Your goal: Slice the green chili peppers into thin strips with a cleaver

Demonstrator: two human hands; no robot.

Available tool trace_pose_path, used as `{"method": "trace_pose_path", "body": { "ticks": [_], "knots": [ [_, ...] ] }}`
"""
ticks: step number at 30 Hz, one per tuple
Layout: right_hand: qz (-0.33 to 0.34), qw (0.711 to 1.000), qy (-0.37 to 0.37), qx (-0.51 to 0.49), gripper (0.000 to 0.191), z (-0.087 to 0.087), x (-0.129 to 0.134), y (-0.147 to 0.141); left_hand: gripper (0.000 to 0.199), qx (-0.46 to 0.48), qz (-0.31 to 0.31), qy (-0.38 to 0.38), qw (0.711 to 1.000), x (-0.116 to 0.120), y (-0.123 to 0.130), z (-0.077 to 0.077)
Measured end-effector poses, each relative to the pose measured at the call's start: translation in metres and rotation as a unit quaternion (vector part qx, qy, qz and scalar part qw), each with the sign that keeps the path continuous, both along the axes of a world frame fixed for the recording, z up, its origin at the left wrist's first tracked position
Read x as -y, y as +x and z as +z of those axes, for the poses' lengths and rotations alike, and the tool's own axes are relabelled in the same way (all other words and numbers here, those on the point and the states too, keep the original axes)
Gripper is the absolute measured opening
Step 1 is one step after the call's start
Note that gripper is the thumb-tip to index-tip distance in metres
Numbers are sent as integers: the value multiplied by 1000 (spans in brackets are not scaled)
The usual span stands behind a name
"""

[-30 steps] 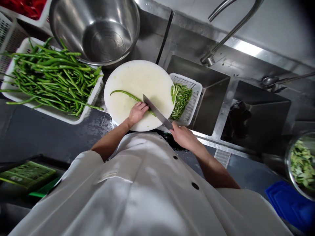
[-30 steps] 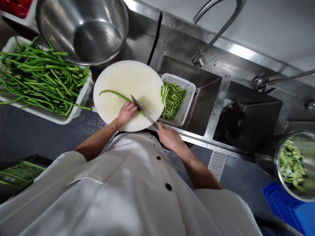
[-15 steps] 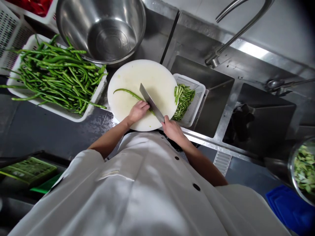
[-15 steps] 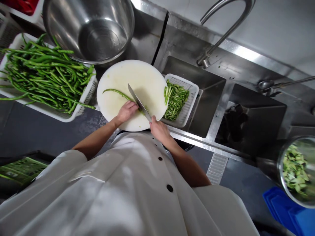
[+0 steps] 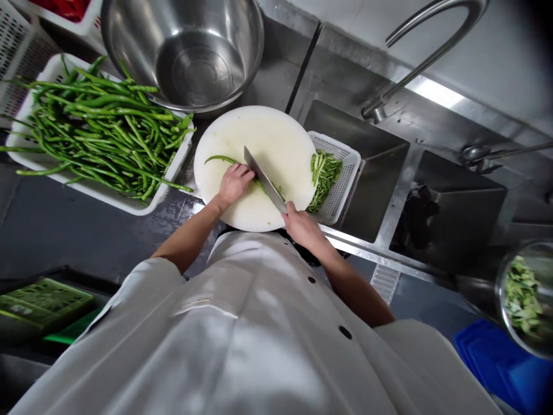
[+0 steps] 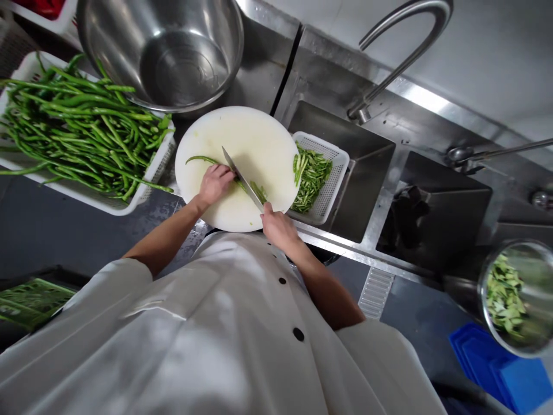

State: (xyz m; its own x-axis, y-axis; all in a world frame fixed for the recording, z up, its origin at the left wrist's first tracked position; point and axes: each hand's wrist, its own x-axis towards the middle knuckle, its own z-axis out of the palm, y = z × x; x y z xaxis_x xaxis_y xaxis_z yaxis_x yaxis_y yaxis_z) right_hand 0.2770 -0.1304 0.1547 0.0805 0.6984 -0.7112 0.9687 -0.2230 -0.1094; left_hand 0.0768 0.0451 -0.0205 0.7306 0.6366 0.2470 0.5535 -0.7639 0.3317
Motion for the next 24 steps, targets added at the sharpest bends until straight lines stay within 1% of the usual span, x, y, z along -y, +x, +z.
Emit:
{"method": "trace_pose_path", "body": {
  "ticks": [3,7,9,11,13,15,17,19,20,22,24],
  "knots": [
    [13,1000,-1,-10,37,2,-2,3,29,17,-1,1,1000,-1,0,-1],
    [1,1000,15,-10,44,-1,-14,-3,29,31,0,-9,999,-2,-2,-4],
    [2,1000,15,-5,47,0,-19,-2,30,32,-1,-8,999,-2,-2,-5],
    [7,1000,9,-10,46,3,-22,2,31,33,-7,0,999,-2,-2,-6],
    [5,1000,14,-21,44,2,-25,6,31,35,-8,2,999,0,-1,-6],
    [-4,999,35,-37,44,-8,-32,2,31,35,-2,-13,999,1,0,-4],
    [-14,997,56,-47,45,-22,-40,-6,31,32,-1,-37,999,-2,-3,0],
    [-18,997,63,-47,46,-32,-46,-13,30,29,9,-45,999,-11,-11,6],
    [-18,997,62,-46,47,-33,-48,-14,29,29,24,-39,999,-18,-16,8],
    [-18,997,57,-40,46,-27,-44,-10,25,25,65,-18,997,-31,-27,12],
    [-15,998,49,-28,45,-12,-36,-2,22,15,85,-10,996,-40,-35,13]
  ]
}}
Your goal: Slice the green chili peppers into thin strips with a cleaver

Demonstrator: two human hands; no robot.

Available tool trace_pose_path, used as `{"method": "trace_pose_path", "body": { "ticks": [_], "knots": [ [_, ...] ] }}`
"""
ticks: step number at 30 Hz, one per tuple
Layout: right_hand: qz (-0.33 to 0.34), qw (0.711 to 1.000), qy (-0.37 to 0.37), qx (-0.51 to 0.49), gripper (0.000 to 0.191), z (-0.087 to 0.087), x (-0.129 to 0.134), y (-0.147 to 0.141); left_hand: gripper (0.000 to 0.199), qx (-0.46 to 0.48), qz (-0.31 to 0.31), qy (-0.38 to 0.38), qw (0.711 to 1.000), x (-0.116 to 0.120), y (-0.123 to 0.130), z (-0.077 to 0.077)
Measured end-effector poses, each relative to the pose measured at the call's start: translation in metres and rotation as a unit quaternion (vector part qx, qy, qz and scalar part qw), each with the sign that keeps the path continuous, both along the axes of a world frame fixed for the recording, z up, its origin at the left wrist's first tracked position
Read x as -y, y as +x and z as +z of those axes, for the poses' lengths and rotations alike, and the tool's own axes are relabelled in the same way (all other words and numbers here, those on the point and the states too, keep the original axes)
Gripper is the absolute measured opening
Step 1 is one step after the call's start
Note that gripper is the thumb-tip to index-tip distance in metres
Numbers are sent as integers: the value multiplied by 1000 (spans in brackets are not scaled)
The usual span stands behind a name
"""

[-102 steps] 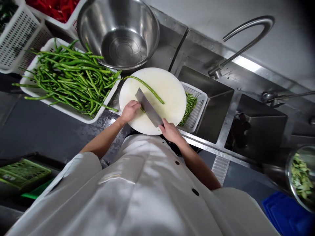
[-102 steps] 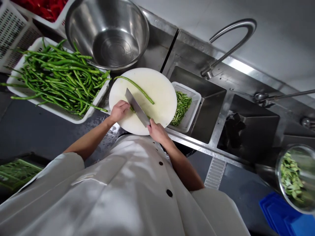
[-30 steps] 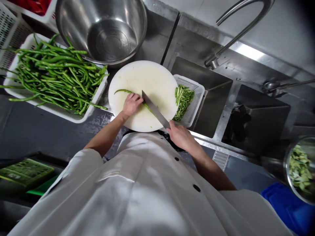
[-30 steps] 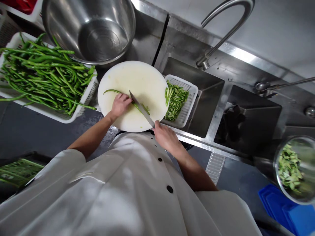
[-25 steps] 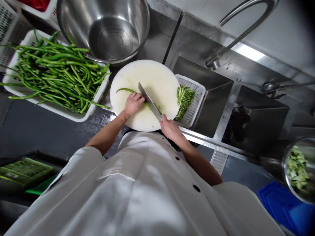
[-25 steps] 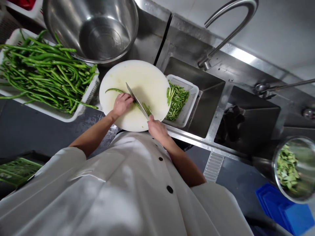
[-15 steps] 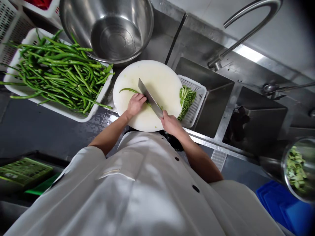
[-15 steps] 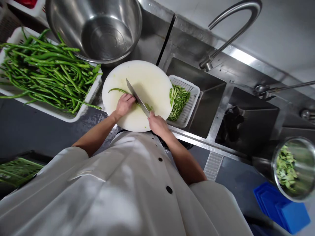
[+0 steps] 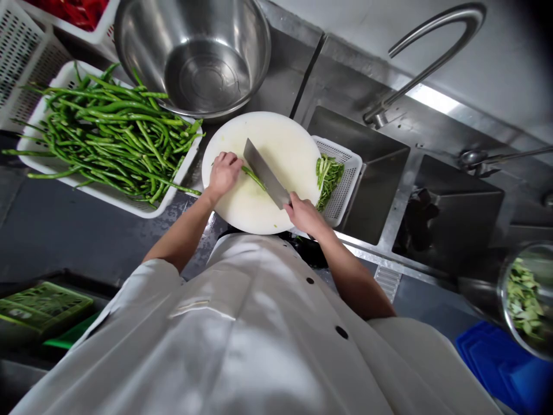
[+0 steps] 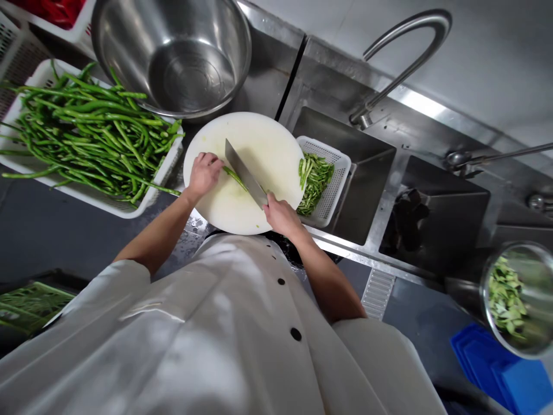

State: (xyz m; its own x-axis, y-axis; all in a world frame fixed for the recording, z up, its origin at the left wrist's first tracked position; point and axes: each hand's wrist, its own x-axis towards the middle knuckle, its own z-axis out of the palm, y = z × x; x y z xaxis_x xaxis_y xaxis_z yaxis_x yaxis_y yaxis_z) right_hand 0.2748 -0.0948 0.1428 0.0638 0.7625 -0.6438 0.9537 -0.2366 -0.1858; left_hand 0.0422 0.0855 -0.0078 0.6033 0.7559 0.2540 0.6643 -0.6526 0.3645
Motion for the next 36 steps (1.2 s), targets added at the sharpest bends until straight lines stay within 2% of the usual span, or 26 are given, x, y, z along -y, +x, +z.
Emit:
{"method": "trace_pose_path", "body": {
  "ticks": [3,5,10,15,17,21,23,26,30,36],
  "knots": [
    [18,999,-14,24,43,23,11,7,23,-9,-11,-12,1000,-1,-3,-4],
    [31,999,-20,20,41,27,11,3,25,-5,-13,-19,1000,3,-1,-7],
    [22,1000,-13,7,43,6,-10,-17,28,-9,-7,-36,999,10,2,-12],
    [34,999,-9,5,41,10,-13,0,31,0,-10,-25,1000,8,-1,-16],
    [34,999,-1,-14,39,6,-17,1,29,0,-13,-16,1000,8,-2,-16],
    [19,997,49,-52,39,-23,-35,-13,31,5,-29,-37,999,9,-3,-11],
    [9,996,62,-67,37,-34,-37,-11,33,34,-30,-48,998,9,-5,-7],
    [-14,995,55,-84,32,-36,-24,10,34,51,-32,-53,997,10,-12,-2],
    [-45,997,34,-58,33,-23,13,36,34,2,-52,-57,997,18,-19,2],
    [-6,999,-1,39,39,-6,53,23,31,-10,-8,-27,1000,55,-17,9]
  ]
}}
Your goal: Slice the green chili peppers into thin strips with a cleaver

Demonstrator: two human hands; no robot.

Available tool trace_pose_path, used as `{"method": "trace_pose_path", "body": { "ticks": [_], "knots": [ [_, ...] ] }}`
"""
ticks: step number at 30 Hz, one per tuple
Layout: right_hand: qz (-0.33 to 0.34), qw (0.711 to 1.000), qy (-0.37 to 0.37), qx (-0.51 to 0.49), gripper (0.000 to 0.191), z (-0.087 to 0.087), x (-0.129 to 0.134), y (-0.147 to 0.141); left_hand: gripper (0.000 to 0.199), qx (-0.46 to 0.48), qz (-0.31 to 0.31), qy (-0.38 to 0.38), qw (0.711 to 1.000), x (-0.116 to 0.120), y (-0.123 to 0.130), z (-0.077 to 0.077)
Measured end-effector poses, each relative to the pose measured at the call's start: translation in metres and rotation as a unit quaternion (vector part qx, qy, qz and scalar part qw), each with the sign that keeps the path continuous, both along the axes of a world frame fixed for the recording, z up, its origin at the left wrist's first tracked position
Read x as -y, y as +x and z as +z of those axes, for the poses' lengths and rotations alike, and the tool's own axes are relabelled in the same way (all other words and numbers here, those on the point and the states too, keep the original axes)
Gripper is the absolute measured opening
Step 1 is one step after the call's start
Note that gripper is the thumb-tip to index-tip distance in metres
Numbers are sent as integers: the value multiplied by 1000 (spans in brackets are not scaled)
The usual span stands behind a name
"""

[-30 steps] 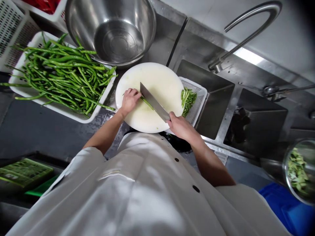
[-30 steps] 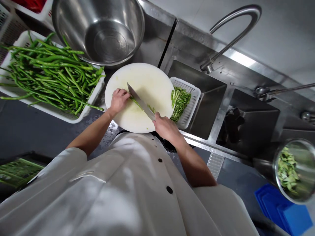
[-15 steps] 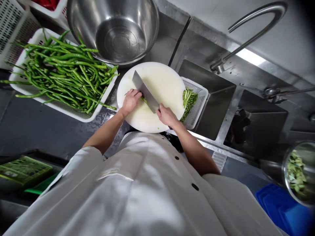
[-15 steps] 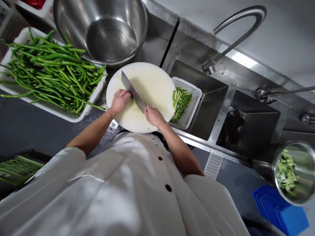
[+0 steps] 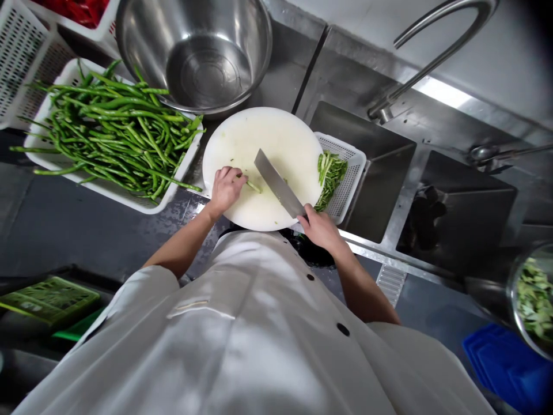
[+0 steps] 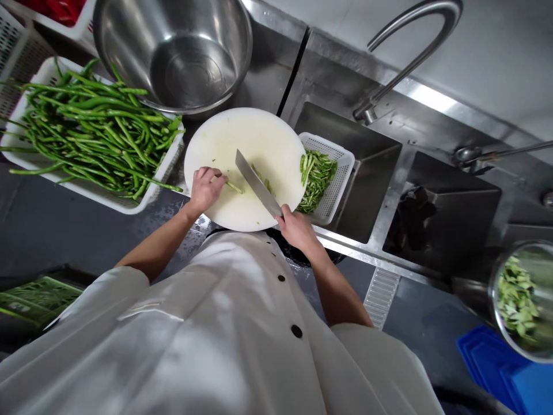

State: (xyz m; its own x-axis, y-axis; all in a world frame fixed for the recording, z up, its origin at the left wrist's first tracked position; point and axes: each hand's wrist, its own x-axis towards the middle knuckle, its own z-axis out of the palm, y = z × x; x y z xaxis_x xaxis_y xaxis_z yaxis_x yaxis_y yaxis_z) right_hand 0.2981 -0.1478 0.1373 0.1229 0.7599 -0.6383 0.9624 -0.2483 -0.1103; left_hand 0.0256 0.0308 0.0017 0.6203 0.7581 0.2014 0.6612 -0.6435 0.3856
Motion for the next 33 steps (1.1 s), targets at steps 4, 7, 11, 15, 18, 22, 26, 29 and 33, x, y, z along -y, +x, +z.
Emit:
{"method": "trace_pose_path", "body": {
  "ticks": [4,7,11,15,18,22,26,29,33],
  "knots": [
    [45,999,-27,10,37,4,12,-13,30,21,-13,41,999,17,-2,-12],
    [55,998,-30,12,36,6,17,-17,30,17,-42,51,998,18,-4,-18],
    [46,999,-30,-5,36,6,21,-18,34,-6,-91,46,995,12,0,-4],
    [23,999,-35,-33,36,3,24,-16,36,-33,-121,37,991,14,10,22],
    [0,999,-28,-45,38,1,27,-12,34,-64,-147,46,986,19,17,29],
    [-25,998,-34,-36,41,1,30,-9,34,-84,-194,38,977,20,22,17],
    [-26,998,-32,-44,41,1,30,-9,36,-72,-218,34,973,13,22,3],
    [-24,998,-34,-41,39,1,28,-11,38,-54,-233,54,969,7,23,-4],
    [-9,999,-43,-23,37,9,27,-13,37,-23,-212,50,976,7,22,-11]
  ]
}}
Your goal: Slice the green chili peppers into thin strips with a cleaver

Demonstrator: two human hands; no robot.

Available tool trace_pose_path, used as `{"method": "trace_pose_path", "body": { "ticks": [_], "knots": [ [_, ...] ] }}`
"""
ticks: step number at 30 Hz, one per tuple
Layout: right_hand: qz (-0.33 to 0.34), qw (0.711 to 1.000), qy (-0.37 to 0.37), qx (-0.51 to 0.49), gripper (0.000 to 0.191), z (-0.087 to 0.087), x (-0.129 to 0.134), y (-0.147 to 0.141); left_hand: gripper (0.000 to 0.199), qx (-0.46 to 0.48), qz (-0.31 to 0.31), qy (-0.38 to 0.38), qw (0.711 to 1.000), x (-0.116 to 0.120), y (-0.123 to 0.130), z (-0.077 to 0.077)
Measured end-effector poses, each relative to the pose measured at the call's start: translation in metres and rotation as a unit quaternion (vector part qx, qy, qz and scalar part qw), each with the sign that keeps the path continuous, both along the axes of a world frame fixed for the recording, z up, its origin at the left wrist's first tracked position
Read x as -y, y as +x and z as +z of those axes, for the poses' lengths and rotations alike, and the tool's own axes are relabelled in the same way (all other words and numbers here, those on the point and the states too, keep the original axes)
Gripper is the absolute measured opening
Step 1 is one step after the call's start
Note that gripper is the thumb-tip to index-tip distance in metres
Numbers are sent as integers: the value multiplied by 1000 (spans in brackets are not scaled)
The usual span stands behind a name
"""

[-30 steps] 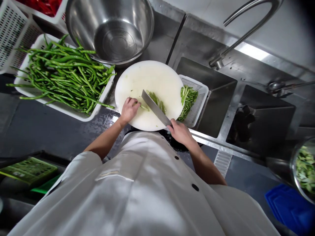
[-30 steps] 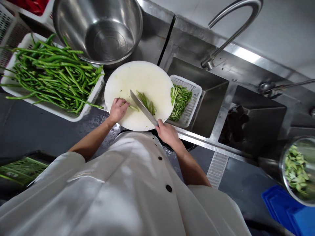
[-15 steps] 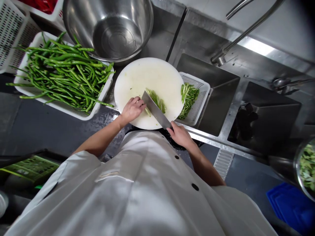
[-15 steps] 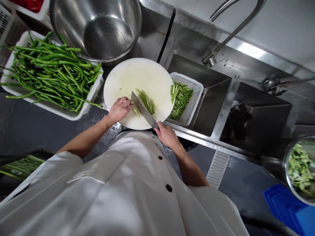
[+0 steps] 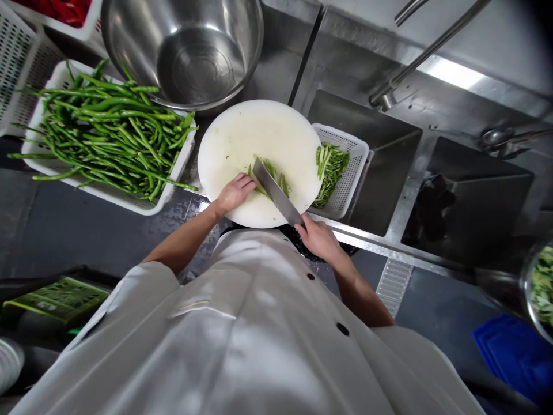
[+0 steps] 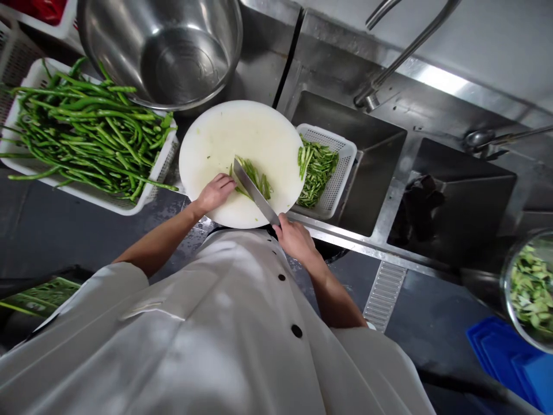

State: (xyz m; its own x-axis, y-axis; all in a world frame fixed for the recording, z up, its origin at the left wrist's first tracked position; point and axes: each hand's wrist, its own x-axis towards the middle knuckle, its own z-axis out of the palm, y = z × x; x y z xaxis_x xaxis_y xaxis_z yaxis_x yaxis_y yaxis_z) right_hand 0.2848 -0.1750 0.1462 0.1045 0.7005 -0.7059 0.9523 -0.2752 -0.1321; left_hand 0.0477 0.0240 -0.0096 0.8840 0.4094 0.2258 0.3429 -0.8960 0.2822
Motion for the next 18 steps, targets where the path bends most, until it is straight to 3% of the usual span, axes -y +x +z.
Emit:
{"method": "trace_pose_path", "body": {
  "ticks": [6,9,15,18],
  "knots": [
    [51,998,-13,33,34,31,3,1,34,5,19,-10,1000,5,0,-3],
    [60,998,-27,23,32,35,-3,-1,35,9,15,-19,1000,5,1,-3],
    [35,999,4,-14,38,-3,-40,-24,35,38,29,-43,998,4,4,-8],
    [15,999,30,-27,41,-15,-46,-23,36,41,30,-34,998,6,1,-7]
  ]
}}
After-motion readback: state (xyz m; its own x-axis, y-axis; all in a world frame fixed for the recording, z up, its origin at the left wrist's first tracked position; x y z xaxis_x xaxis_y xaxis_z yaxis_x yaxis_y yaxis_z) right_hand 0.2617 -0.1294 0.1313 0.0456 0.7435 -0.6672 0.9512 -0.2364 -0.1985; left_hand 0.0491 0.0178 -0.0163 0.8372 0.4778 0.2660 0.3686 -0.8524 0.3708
